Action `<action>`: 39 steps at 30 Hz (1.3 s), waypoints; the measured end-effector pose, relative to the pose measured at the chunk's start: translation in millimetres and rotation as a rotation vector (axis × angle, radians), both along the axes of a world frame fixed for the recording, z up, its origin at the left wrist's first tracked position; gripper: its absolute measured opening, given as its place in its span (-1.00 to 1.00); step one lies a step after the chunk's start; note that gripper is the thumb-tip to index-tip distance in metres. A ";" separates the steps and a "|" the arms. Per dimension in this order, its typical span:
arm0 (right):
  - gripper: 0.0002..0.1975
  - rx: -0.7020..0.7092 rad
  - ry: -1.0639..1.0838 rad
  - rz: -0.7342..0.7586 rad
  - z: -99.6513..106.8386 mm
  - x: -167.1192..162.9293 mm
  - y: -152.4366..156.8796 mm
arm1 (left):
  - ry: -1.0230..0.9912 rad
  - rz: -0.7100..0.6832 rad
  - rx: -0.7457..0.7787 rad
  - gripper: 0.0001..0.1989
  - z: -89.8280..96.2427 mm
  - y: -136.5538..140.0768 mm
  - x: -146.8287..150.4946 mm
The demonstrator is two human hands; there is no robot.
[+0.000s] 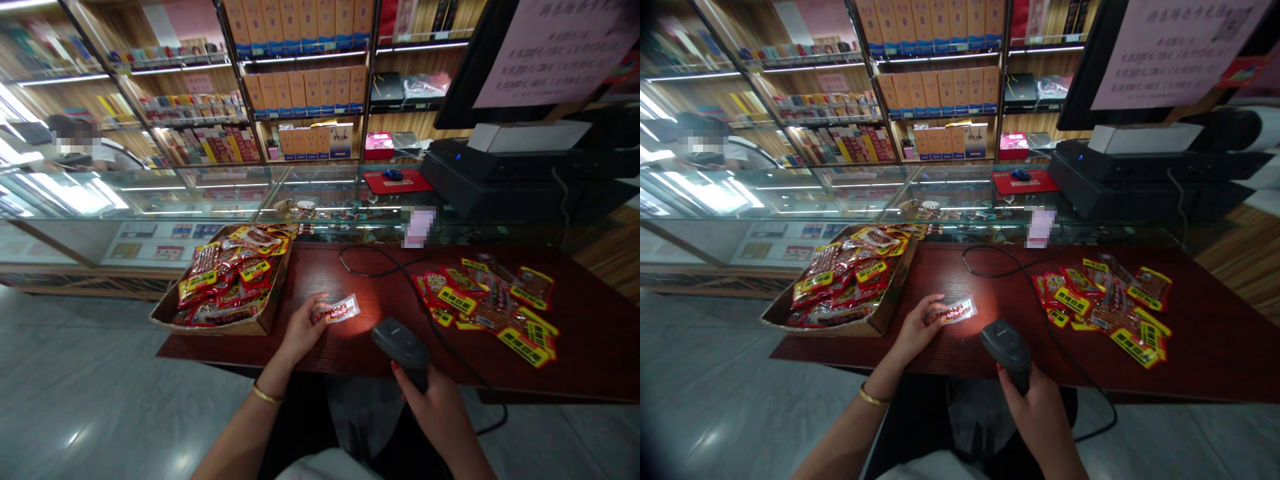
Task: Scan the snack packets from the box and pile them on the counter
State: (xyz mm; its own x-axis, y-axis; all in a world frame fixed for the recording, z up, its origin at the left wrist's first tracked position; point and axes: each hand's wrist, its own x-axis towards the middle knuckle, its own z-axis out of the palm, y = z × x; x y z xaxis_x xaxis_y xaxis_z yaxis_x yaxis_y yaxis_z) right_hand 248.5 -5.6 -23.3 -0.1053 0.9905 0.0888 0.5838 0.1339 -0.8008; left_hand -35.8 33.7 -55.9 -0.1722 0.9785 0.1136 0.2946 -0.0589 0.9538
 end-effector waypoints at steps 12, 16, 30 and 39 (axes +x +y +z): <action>-0.59 -0.021 -0.088 -0.023 6.2 35.4 -15.7 | 0.050 -0.006 0.003 -0.51 -9.3 1.6 -4.2; -0.63 -0.095 0.176 -0.028 -12.8 21.0 10.6 | 0.051 0.024 0.002 -0.58 -4.0 3.5 -5.2; -0.54 -0.092 0.740 -0.050 -59.2 25.2 31.7 | 0.344 -0.525 0.223 -0.40 22.2 164.3 188.1; -0.61 -0.062 0.956 -0.070 -77.6 25.6 25.4 | 0.902 -0.811 0.163 0.20 8.9 203.5 248.4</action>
